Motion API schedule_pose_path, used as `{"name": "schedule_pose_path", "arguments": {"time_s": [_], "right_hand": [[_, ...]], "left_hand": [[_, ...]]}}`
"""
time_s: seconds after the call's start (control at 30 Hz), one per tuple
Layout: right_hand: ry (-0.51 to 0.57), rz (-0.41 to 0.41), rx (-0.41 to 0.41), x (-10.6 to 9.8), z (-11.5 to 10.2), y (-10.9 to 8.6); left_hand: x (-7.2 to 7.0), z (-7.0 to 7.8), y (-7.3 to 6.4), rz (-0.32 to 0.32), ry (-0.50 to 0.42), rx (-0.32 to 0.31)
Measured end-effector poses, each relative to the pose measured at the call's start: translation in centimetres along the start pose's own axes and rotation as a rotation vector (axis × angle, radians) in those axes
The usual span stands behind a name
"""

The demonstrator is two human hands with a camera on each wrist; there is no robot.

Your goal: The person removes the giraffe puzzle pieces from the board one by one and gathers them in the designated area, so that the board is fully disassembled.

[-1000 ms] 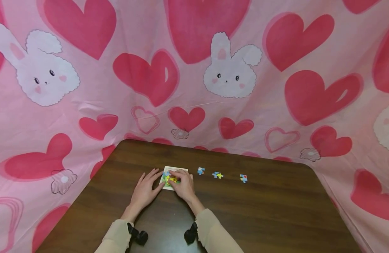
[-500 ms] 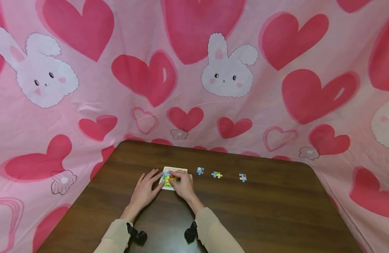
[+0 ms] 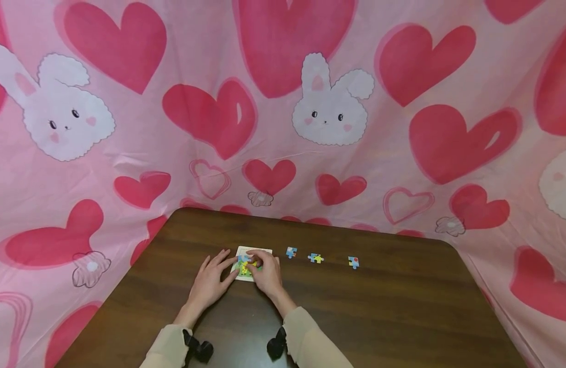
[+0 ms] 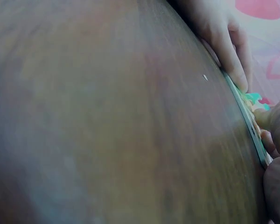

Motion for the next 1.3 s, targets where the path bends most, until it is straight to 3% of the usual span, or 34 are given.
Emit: {"name": "schedule_pose_path", "arguments": {"time_s": [0.27, 0.57, 0.87, 1.3], "right_hand": [[0.005, -0.002, -0.054, -0.09, 0.13, -0.03], [0.037, -0.046, -0.016, -0.43, 0.13, -0.13], [0.029, -0.078, -0.033, -0.2, 0.08, -0.31], [-0.038, -0.047, -0.015, -0.1, -0.36, -0.17]], "left_hand": [[0.09, -0.18, 0.02, -0.031, -0.001, -0.025], [0.13, -0.02, -0.17, -0.022, -0.03, -0.03], [0.06, -0.27, -0.44, -0.031, -0.032, -0.052], [-0.07, -0.58, -0.03, -0.054, -0.074, -0.089]]}}
Point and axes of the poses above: each hand's wrist, its own y-axis towards the middle knuckle, its own x-axis out of the palm, z = x × y, the point moved 3 cm from there along y, towards the middle knuckle, and after that the axes turned 8 degrees about z, right-handed, at the moved point
